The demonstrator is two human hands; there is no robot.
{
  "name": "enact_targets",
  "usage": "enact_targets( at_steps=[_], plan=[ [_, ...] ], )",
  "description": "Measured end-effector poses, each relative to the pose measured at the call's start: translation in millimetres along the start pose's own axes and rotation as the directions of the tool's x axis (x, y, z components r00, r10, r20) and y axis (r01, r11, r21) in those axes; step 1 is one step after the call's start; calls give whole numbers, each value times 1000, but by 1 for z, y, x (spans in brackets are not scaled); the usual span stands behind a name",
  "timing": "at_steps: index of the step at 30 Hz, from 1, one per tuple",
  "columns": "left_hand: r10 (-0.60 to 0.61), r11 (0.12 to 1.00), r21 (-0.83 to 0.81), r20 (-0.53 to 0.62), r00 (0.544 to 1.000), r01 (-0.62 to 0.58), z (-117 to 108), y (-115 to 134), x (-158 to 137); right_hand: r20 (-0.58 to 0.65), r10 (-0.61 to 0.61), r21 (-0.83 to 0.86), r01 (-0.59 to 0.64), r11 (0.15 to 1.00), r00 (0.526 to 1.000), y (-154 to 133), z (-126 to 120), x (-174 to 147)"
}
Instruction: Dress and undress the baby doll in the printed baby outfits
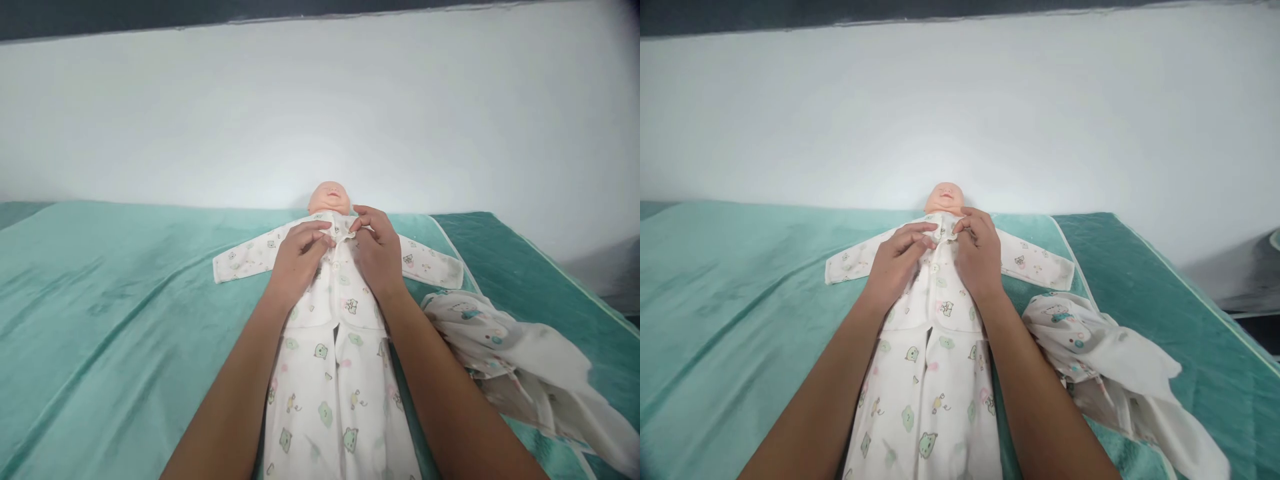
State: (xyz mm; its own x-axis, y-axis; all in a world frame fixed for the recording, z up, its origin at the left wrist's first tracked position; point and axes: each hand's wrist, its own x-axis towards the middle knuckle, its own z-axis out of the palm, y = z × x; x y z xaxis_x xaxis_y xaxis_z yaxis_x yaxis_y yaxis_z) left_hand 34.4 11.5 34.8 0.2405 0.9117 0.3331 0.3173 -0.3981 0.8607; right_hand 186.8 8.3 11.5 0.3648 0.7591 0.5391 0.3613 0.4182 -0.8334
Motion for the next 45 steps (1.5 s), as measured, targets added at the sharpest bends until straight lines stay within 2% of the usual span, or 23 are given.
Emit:
enact_targets(
  at_steps=[3,5,11,17,32,45],
  plan=[
    [13,1000,23,52,999,-15,-3,2,-12,-101,23,50,-18,999,995,-2,-3,-6],
    [31,999,29,98,995,-34,-6,2,-19,-124,22,75,-13,997,992,-4,-4,-15],
    [65,998,-36,219,974,-58,-17,-4,-24,-6,-54,81,55,995,999,-11,-2,-43],
    [59,996,-77,283,957,-38,-23,-5,-21,-2,-22,88,22,996,1000,-13,-6,-48],
    [-7,999,-37,202,979,15,-17,-1,-25,145,-13,-12,15,1000,989,-21,-14,-58],
    [7,998,-59,224,975,6,-19,-3,-26,206,-45,-13,48,999,978,-19,-15,-56]
  ],
)
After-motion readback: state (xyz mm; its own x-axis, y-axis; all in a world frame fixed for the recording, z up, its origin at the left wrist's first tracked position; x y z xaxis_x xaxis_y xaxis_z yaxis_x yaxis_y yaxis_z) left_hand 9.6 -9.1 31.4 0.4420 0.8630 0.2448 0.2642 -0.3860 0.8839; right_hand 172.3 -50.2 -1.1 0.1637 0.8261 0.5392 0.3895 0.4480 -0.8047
